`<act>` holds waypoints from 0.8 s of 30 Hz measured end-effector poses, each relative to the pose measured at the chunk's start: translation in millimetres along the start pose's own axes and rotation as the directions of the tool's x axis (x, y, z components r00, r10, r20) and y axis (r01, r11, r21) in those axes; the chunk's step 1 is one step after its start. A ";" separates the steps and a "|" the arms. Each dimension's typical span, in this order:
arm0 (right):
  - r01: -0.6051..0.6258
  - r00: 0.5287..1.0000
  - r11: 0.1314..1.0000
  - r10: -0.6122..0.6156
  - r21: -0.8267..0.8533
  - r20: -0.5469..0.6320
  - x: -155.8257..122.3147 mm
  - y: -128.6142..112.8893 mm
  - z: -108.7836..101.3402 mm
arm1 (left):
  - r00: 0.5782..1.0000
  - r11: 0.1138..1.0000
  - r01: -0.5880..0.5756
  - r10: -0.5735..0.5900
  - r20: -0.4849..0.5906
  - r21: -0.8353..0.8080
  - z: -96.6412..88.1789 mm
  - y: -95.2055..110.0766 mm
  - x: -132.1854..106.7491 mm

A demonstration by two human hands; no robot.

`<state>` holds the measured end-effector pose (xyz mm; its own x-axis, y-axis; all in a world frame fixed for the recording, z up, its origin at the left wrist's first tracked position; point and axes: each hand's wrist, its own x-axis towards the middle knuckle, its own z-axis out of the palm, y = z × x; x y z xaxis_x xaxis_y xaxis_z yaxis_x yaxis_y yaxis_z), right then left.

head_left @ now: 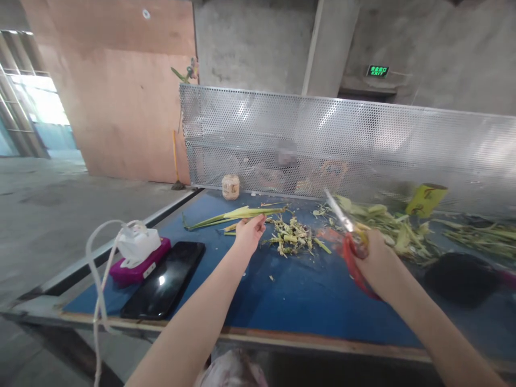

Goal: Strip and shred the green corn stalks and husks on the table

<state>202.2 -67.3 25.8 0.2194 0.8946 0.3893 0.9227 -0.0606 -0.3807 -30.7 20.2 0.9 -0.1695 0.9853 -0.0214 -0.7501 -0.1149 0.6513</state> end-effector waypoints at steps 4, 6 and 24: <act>0.126 0.989 0.992 -0.125 -0.006 0.085 -21.8 -40.4 2.3 | 0.999 0.998 0.040 -0.040 0.016 -0.051 -1.9 4.0 0.3; 0.138 0.985 0.990 -0.133 -0.030 0.110 -26.4 -53.8 7.3 | 0.999 0.996 0.043 -0.040 0.034 -0.072 -2.3 7.1 -0.8; 0.069 0.960 0.997 -0.054 -0.045 0.275 -22.7 -69.2 20.5 | 0.969 1.000 0.003 -0.001 0.247 -0.007 3.4 1.5 -10.8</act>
<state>126.8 -74.3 26.1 0.0737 0.9838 0.1633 0.9488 -0.0187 -0.3153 -27.8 9.9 4.7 -0.0055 0.9861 0.1662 -0.7551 -0.1130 0.6458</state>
